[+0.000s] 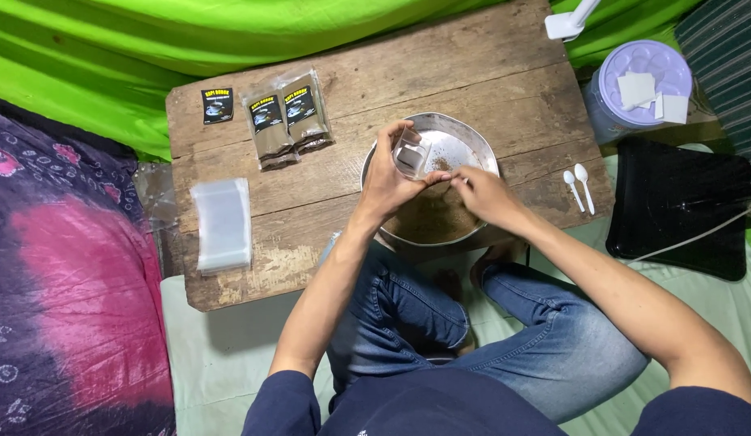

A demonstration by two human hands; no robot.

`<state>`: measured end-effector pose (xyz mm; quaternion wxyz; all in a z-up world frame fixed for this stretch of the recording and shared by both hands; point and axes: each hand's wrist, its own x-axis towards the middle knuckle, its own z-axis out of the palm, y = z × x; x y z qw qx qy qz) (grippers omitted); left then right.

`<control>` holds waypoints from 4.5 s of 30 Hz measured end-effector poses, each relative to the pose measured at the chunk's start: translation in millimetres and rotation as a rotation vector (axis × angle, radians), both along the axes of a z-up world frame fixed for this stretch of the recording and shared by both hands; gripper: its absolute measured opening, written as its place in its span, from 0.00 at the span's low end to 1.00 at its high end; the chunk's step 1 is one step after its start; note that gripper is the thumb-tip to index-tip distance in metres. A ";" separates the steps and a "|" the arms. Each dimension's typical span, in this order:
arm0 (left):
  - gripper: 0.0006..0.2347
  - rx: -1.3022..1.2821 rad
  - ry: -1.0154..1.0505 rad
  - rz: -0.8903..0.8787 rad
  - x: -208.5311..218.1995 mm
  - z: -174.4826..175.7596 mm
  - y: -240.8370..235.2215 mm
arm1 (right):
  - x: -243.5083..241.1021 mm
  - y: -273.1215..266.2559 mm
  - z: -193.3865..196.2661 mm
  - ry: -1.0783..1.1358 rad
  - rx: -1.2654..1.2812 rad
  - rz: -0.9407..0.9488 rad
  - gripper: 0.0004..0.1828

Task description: Scooping powder from a metal bowl into small filter bags using a plastic spoon.

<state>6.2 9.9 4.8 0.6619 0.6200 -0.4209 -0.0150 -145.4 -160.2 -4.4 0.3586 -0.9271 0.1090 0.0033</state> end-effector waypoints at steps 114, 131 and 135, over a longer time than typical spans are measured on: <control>0.38 0.028 0.036 -0.001 -2.3 17.5 3.3 | 5.5 -1.4 -46.7 -0.015 -0.459 0.337 0.11; 0.38 0.045 0.060 -0.006 -3.6 16.4 5.2 | 8.6 -6.9 -28.3 0.007 -0.396 0.275 0.13; 0.39 0.022 0.072 0.010 -4.0 11.8 3.8 | 6.6 -7.3 -32.1 -0.080 -0.480 0.307 0.19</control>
